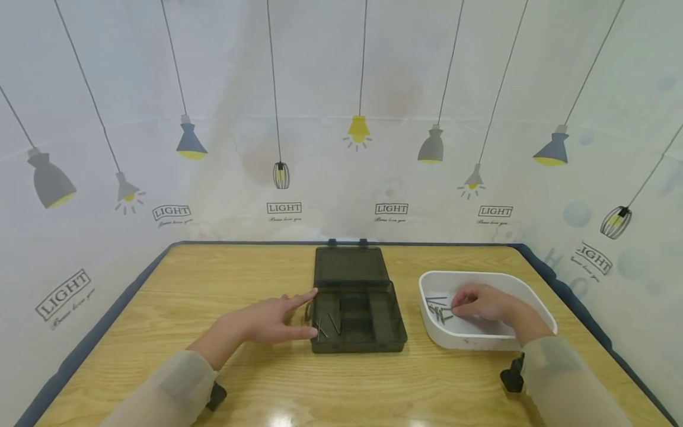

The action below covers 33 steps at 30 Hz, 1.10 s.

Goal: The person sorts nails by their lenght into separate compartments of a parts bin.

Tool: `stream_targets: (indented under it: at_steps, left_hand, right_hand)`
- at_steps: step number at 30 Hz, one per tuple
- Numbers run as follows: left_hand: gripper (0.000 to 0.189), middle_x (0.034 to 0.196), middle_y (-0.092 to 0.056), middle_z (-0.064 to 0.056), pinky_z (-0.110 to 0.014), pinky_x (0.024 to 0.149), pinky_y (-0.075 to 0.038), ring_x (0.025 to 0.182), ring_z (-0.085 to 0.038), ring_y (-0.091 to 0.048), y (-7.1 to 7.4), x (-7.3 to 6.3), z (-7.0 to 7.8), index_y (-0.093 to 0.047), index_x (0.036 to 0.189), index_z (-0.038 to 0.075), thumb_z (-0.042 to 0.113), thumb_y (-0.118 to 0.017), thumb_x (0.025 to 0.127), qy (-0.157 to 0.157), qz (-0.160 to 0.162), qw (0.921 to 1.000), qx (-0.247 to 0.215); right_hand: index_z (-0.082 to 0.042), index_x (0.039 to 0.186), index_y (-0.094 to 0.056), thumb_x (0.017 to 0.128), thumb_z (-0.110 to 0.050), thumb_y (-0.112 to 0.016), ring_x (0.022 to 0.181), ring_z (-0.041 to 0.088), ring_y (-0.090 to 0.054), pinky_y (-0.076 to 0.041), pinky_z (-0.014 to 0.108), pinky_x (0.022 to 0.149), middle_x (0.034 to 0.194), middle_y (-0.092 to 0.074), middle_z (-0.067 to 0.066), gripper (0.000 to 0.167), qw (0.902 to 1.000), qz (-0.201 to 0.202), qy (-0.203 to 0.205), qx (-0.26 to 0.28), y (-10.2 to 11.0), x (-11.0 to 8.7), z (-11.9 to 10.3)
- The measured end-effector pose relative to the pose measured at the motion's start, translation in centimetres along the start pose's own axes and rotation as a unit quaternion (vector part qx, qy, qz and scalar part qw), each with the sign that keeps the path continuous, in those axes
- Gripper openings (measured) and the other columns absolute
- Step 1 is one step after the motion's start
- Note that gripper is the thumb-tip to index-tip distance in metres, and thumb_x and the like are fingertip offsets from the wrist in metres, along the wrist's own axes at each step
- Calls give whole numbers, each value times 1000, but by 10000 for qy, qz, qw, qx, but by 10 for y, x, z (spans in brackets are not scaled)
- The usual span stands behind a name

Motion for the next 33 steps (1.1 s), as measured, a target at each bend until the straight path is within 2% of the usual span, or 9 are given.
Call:
stream_targets:
  at_steps: [13,21,33]
  left_hand:
    - [98,181,-32,-4,-73,130,-30,165,-52,-29,0,2,-2,-18,177,38,82,-57,99,20,14,9999,99]
    - [98,180,-34,-7,-74,129,-31,165,-51,-29,-2,3,-4,-17,177,41,84,-56,98,76,-10,9999,87]
    - [98,179,-35,-9,-73,129,-32,165,-52,-30,-1,1,-3,-18,177,38,82,-58,99,32,-22,10000,8]
  right_hand:
    - [-11,111,-79,103,-29,-77,102,24,-57,-43,36,86,109,-71,4,20,9995,39,245,-208,-1,-2,-7]
    - [-15,112,-78,103,-31,-78,103,24,-57,-43,37,86,110,-70,3,19,9995,1,114,-289,-1,1,-2]
    - [-12,110,-78,104,-26,-76,99,22,-57,-44,35,84,104,-69,3,15,9992,59,244,-311,4,-4,-9]
Point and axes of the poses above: each hand's wrist, its own x-axis towards the middle knuckle, its own y-axis out of the back of the hand, z = x × y, the point moved 9 cm from there along x, towards the middle knuckle
